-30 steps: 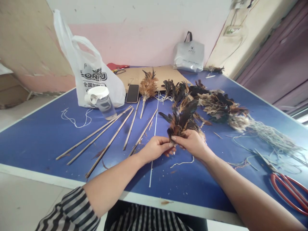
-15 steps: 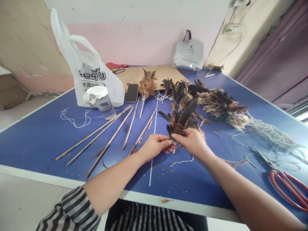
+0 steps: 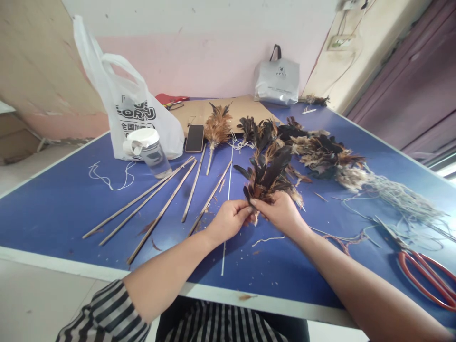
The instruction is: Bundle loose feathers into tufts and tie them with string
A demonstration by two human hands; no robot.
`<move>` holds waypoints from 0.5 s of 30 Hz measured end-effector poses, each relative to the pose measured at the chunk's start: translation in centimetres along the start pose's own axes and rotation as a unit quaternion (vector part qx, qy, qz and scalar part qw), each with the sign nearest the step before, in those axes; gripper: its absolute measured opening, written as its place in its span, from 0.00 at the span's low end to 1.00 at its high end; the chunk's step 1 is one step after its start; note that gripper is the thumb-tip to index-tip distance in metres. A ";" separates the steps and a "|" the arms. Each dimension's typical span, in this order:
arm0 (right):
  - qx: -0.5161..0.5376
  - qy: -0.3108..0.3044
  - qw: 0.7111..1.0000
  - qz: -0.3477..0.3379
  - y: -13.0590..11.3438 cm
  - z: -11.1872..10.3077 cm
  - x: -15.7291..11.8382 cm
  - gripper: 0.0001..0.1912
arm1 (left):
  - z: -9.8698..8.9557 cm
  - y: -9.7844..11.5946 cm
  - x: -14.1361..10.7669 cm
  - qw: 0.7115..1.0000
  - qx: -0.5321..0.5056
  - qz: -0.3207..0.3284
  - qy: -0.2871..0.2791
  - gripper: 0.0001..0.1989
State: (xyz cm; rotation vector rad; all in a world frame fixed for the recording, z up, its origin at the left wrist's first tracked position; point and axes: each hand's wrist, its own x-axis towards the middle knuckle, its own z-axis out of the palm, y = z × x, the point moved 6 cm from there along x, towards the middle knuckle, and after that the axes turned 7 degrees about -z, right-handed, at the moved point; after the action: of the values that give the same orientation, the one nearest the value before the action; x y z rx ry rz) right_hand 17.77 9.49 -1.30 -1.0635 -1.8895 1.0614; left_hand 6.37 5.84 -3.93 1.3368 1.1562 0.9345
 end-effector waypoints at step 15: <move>-0.140 0.071 0.980 -0.119 -0.9 -1.3 -0.1 0.28 | -1.6 -1.6 1.0 0.961 -0.255 -0.092 0.062 0.12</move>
State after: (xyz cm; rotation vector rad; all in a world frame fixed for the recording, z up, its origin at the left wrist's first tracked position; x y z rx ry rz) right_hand 18.65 9.47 0.05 -1.0034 -2.0271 0.5818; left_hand 4.84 7.12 -5.42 0.7516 1.0200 1.0993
